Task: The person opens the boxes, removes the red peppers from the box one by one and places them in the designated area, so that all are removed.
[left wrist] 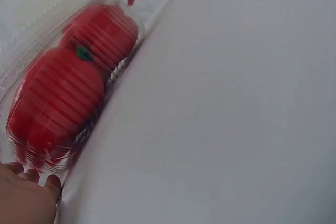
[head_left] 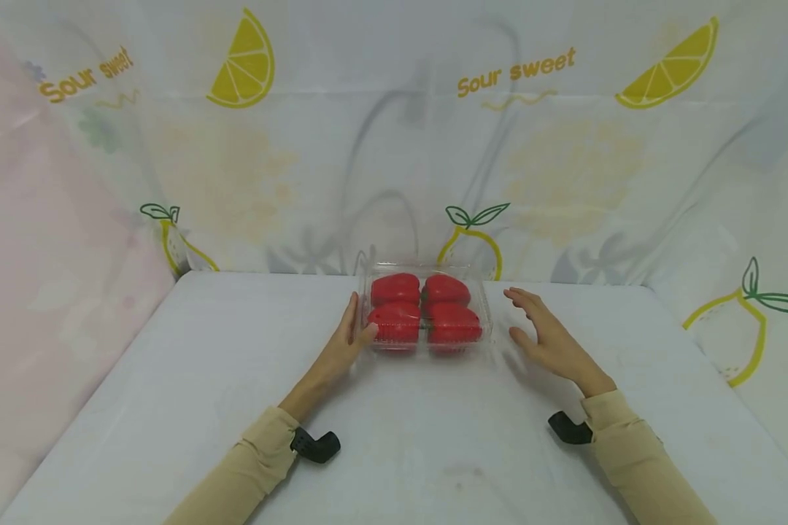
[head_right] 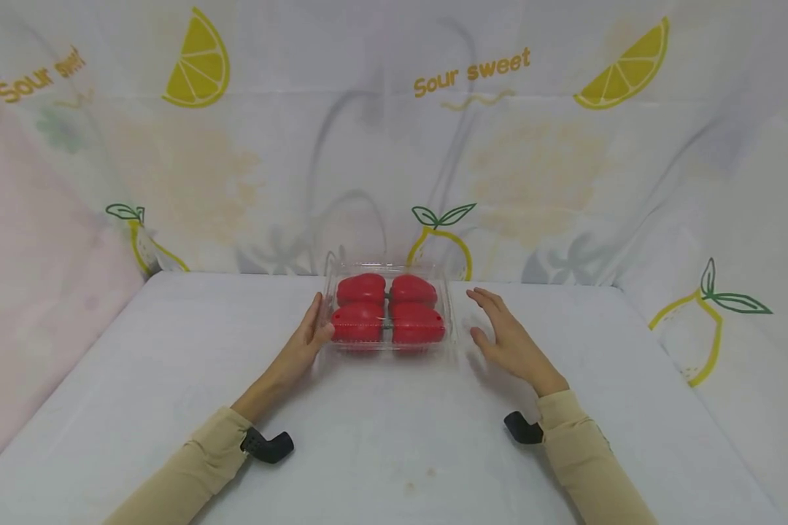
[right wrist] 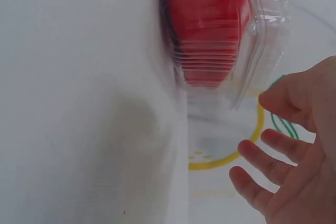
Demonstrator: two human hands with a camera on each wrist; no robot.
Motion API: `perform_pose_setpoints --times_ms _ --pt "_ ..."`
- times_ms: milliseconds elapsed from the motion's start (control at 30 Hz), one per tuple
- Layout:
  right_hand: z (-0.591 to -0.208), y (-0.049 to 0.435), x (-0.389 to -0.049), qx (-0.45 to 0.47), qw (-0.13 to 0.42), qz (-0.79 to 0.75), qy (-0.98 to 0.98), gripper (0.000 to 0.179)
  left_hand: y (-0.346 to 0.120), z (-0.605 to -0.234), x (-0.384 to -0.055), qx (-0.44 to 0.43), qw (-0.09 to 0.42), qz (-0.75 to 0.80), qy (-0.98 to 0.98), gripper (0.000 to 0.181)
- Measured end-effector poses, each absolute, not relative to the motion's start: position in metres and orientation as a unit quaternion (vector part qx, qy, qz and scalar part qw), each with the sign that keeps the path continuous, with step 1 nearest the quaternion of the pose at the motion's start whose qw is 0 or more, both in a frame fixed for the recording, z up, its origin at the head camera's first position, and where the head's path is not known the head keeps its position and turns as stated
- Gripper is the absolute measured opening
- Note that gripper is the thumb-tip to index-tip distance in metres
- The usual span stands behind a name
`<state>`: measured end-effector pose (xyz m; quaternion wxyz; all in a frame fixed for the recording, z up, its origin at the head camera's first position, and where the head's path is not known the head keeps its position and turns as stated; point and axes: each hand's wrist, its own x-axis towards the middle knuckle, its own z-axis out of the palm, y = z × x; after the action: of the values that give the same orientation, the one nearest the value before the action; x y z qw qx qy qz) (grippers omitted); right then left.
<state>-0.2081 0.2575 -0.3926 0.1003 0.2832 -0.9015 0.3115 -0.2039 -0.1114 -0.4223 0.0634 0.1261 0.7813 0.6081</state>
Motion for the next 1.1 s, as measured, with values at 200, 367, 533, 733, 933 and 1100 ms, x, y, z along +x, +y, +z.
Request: perform_pose_setpoints --times_ms 200,367,533,733,933,1100 --pt "-0.386 0.249 -0.207 0.312 0.105 0.344 -0.879 0.061 -0.111 -0.425 -0.203 0.116 0.066 0.589 0.797 0.103" --pt "-0.38 0.239 -0.2 0.305 0.092 0.346 -0.882 0.059 -0.112 -0.428 -0.202 0.118 0.066 0.571 0.81 0.12" --pt "-0.374 0.229 -0.194 0.302 0.071 0.323 -0.894 0.061 -0.111 -0.429 -0.202 0.109 0.061 0.557 0.821 0.122" --pt "-0.374 0.219 -0.187 0.291 0.068 0.272 -0.915 0.067 -0.11 -0.428 -0.202 0.103 0.05 0.547 0.829 0.12" --pt "-0.38 0.211 -0.185 0.31 0.117 0.209 -0.92 0.069 -0.109 -0.428 -0.2 0.104 0.044 0.552 0.826 0.12" --pt "-0.384 0.206 -0.184 0.32 0.17 0.176 -0.915 0.072 -0.108 -0.429 -0.201 0.103 0.043 0.549 0.829 0.118"
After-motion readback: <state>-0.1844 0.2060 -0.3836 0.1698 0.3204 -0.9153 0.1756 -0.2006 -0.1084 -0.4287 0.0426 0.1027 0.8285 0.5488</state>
